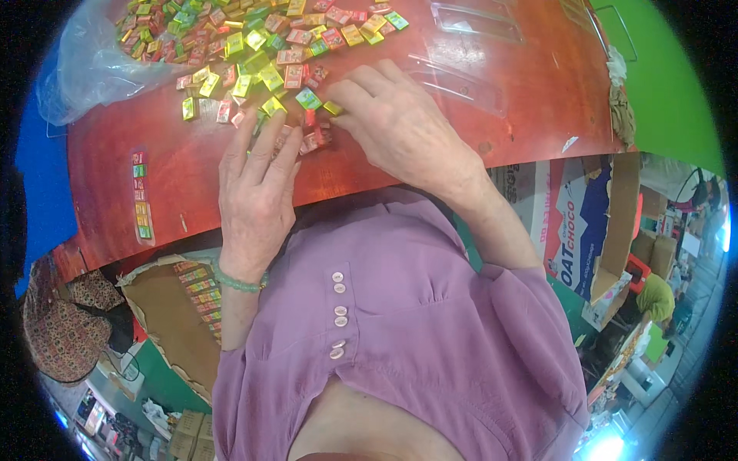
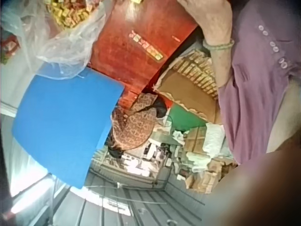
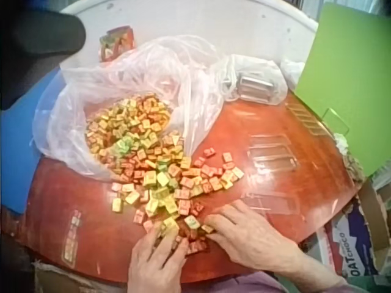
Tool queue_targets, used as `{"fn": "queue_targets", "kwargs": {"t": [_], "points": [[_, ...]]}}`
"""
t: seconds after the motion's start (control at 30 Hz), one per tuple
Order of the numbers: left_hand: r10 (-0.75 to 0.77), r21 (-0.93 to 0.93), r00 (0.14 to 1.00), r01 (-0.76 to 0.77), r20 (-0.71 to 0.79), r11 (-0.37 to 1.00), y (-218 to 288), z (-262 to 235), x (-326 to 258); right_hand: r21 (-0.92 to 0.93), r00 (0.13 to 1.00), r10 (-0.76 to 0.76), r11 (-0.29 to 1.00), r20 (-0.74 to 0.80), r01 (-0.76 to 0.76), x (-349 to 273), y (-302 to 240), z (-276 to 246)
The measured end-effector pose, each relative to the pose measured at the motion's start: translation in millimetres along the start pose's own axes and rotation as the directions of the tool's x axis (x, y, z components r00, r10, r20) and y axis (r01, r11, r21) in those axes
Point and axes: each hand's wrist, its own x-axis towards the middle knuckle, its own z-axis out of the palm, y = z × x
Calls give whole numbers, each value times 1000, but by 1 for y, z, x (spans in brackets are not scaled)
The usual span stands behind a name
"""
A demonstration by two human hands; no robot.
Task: Organizing small packaged snacks into clear plastic trays and placing the trays into a large shipping box.
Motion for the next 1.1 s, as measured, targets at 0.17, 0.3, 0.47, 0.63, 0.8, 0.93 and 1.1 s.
{"fn": "queue_targets", "kwargs": {"t": [0.17, 0.3, 0.47, 0.63, 0.8, 0.93, 1.1], "points": [[25, -97, 998, -30, -53, 995, -4, -7, -7, 124, 999, 51, 991, 3, -51, -10, 3, -8], [-42, -139, 981, 15, -192, 990, -14, -13, -18, 140, 978, 207, 968, 20, -208, -21, 5, -23], [-167, 5, 978, 169, -126, 986, -13, -23, -27, 187, 886, 461, 876, -48, -445, -29, -3, -19], [-169, -6, 979, 169, -115, 986, -12, -21, -20, -42, 909, 399, 913, -123, -407, -36, -7, -9], [-160, -63, 976, 153, -145, 986, -6, -18, -14, -16, 883, 447, 891, -141, -453, -43, -8, -7], [-158, -111, 981, 146, -108, 983, -6, -14, -10, -5, 918, 386, 921, -95, -388, -41, -8, -9], [-148, -101, 984, 139, -94, 985, -4, -13, -11, -6, 921, 389, 921, 0, -389, -39, -9, -16]]}}
